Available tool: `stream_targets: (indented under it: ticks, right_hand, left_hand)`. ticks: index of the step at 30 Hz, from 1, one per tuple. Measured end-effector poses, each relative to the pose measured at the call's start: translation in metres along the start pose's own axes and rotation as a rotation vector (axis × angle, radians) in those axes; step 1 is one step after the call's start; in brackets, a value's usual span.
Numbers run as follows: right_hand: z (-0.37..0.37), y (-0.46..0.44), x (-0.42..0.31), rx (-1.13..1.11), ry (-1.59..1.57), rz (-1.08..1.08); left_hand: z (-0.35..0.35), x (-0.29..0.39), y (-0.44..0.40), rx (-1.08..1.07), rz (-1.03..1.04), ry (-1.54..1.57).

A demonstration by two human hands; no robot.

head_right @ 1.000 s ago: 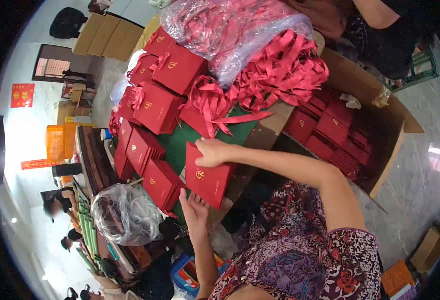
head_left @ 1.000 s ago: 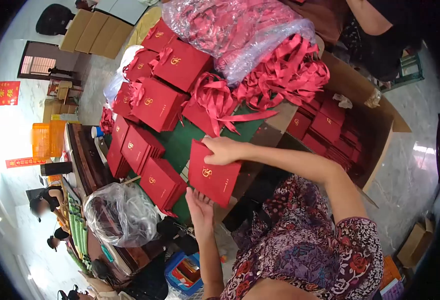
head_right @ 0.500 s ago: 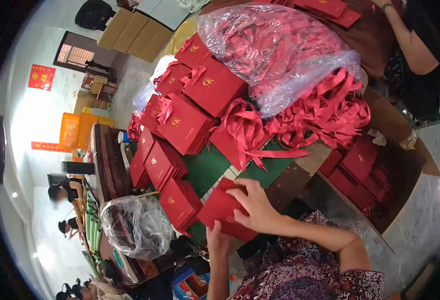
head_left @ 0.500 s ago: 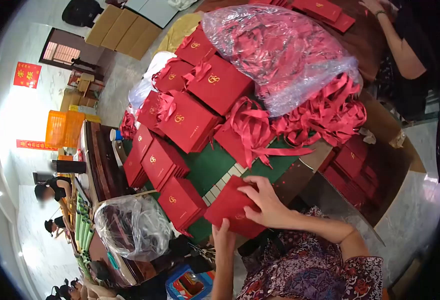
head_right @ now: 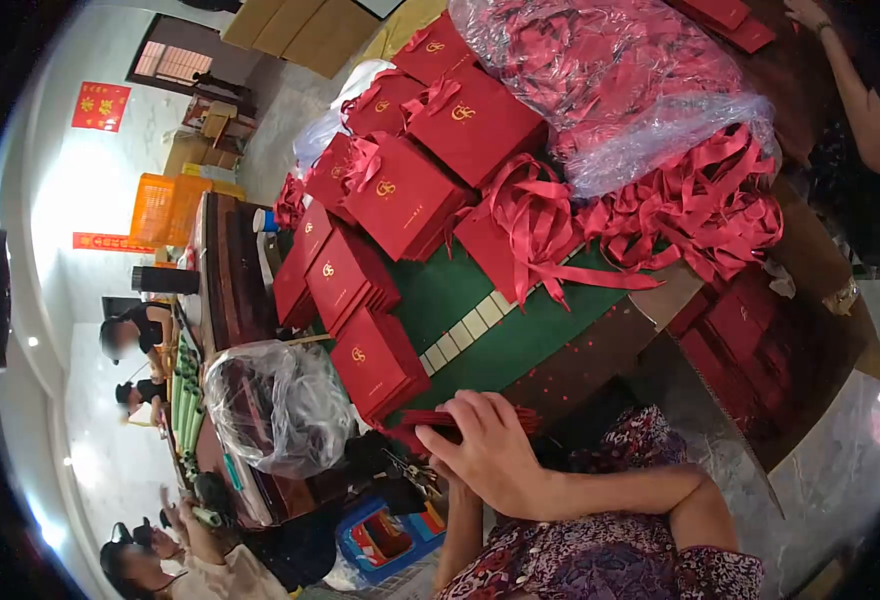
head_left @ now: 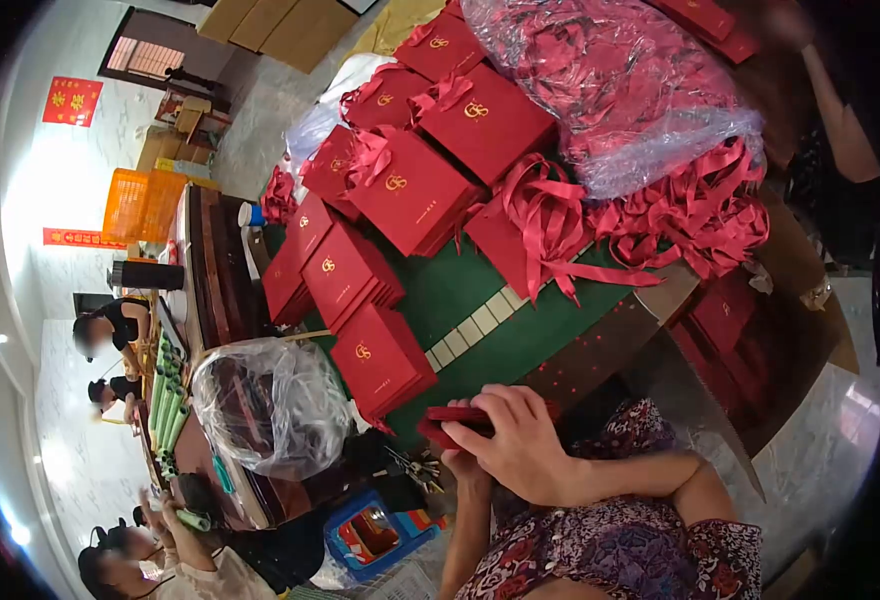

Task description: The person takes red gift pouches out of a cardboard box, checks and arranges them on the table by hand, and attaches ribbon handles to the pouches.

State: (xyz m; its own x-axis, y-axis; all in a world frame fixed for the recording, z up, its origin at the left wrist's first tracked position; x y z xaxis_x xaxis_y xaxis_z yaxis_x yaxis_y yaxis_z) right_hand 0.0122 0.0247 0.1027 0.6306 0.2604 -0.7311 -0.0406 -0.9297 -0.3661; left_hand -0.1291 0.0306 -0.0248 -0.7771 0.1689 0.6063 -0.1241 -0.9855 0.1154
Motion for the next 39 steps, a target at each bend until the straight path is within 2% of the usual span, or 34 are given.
stream_targets:
  ticks: [4, 5, 6, 8, 9, 10, 12, 14, 17, 20, 21, 22, 24, 26, 27, 30, 34, 36, 37, 39]
  right_hand:
    - [-0.001, -0.009, -0.007, -0.112, 0.136, -0.151]
    - [-0.003, -0.013, -0.006, -0.084, 0.115, -0.152]
    - [-0.007, -0.018, -0.004, -0.088, 0.120, -0.159]
    - [-0.010, -0.025, -0.001, -0.218, 0.217, -0.211]
    - [-0.012, -0.029, 0.000, -0.159, 0.244, -0.229]
    - [-0.010, -0.030, 0.001, -0.166, 0.246, -0.246]
    - [-0.001, -0.029, 0.002, -0.262, 0.324, -0.308]
    - [0.006, -0.028, -0.001, -0.295, 0.317, -0.358]
    - [0.011, -0.026, 0.002, -0.308, 0.278, -0.344]
    - [-0.008, -0.033, 0.001, -0.311, 0.258, -0.388]
    - [-0.016, -0.033, 0.005, -0.317, 0.118, -0.332]
    - [-0.027, -0.032, 0.008, -0.326, 0.129, -0.333]
    - [-0.059, -0.031, 0.024, -0.148, -0.090, -0.152]
    - [-0.073, -0.018, 0.059, 0.044, -0.380, 0.161]
    - [-0.072, -0.010, 0.077, 0.086, -0.373, 0.125]
    - [-0.035, 0.008, 0.115, 0.033, -0.689, 0.314]
    - [-0.005, 0.009, 0.125, -0.039, -0.776, 0.312]
    - [0.011, 0.010, 0.118, -0.144, -0.988, 0.374]
    - [0.006, 0.000, 0.097, -0.128, -0.982, 0.383]
    - [0.013, 0.001, 0.104, -0.105, -0.970, 0.337]
  left_hand:
    - [0.026, -0.010, -0.003, -0.065, 0.082, 0.142]
    - [-0.014, -0.005, -0.003, 0.033, -0.086, -0.074]
    - [-0.015, 0.000, -0.002, 0.032, -0.080, -0.065]
    - [-0.028, 0.007, 0.002, 0.244, -0.186, -0.705]
    - [-0.017, 0.014, -0.006, 0.140, -0.018, -0.774]
    - [-0.015, 0.015, -0.008, 0.148, -0.004, -0.764]
    - [0.015, 0.033, -0.009, -0.081, 0.504, -1.030]
    - [0.026, 0.034, -0.018, -0.091, 0.447, -1.033]
    - [0.019, 0.020, -0.032, -0.188, 0.202, -0.956]
    - [0.003, 0.008, -0.031, -0.172, 0.123, -0.846]
    - [0.004, 0.007, -0.033, -0.171, 0.124, -0.834]
    - [0.010, 0.009, -0.036, -0.232, 0.192, -0.837]
    - [0.016, 0.012, -0.040, -0.287, 0.258, -0.825]
    - [0.023, 0.015, -0.041, -0.377, 0.304, -0.931]
    - [0.023, 0.016, -0.041, -0.370, 0.281, -0.913]
    - [0.019, 0.013, -0.042, -0.372, 0.298, -0.868]
    - [0.019, 0.013, -0.042, -0.393, 0.322, -0.897]
    - [0.032, 0.015, -0.040, -0.429, 0.338, -0.916]
    - [0.038, 0.017, -0.039, -0.466, 0.355, -0.936]
    - [0.036, 0.013, -0.037, -0.433, 0.320, -0.895]
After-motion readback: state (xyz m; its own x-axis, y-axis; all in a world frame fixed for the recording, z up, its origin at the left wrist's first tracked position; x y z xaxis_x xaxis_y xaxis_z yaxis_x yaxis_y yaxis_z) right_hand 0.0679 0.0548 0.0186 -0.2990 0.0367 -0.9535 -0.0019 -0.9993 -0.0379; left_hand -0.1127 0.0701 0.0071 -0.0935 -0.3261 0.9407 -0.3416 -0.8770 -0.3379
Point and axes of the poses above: each hand's wrist, its own y-axis away from the middle knuckle, its own z-axis out of the palm, x = y × z, the point moved 5 cm from there along -y, towards the middle knuckle, and after that the axes turned 2 degrees about z, right-handed, at the moved point
